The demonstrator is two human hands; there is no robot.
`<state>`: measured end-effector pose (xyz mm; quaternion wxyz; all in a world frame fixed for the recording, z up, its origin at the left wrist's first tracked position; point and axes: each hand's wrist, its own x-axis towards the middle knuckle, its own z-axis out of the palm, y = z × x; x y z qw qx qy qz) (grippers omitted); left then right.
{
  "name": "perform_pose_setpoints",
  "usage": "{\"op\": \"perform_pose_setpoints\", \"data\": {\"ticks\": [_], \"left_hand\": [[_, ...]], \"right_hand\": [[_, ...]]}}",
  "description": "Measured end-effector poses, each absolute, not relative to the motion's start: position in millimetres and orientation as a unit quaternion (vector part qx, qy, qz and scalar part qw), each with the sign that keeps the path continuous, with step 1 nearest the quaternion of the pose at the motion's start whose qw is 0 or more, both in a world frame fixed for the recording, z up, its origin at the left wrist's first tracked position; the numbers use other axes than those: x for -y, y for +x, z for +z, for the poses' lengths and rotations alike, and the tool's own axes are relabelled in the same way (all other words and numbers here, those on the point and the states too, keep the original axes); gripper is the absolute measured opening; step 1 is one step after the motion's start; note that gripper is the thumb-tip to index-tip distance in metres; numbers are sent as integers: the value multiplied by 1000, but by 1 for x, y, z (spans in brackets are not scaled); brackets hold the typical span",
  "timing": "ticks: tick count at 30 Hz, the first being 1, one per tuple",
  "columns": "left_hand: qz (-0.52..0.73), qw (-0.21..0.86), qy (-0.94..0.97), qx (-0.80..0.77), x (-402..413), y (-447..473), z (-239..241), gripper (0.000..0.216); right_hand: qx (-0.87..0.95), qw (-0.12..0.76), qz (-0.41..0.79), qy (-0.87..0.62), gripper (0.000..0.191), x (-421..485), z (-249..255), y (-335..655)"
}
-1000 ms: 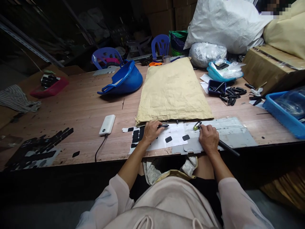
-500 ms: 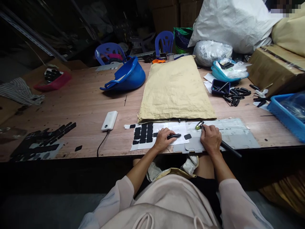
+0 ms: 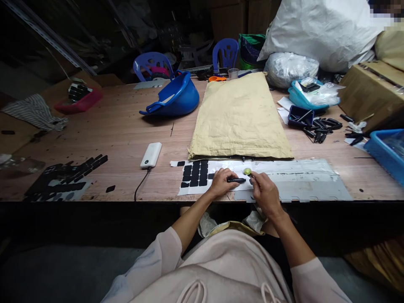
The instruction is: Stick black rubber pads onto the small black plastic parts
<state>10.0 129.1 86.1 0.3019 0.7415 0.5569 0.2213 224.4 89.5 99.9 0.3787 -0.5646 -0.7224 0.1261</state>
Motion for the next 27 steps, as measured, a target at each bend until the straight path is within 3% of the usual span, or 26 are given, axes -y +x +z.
{"op": "perform_pose_setpoints", "data": {"ticks": [9,15,21,27], "left_hand": [[216,317,730,-567,-131,13,88,20],[229,313,723,-571,-130,14,87,18],[233,311,723,-571,-129,15,88,18],[228,304,724,-575,-128,15,87,19]], "right_hand": [[730,389,124,-548,33,-80,112,200],[763,303,95,-563,32,-83,103,204],[735,342,70,-581,34,-82,106,212],[743,308,62,-591,32,-79,99,219]]}}
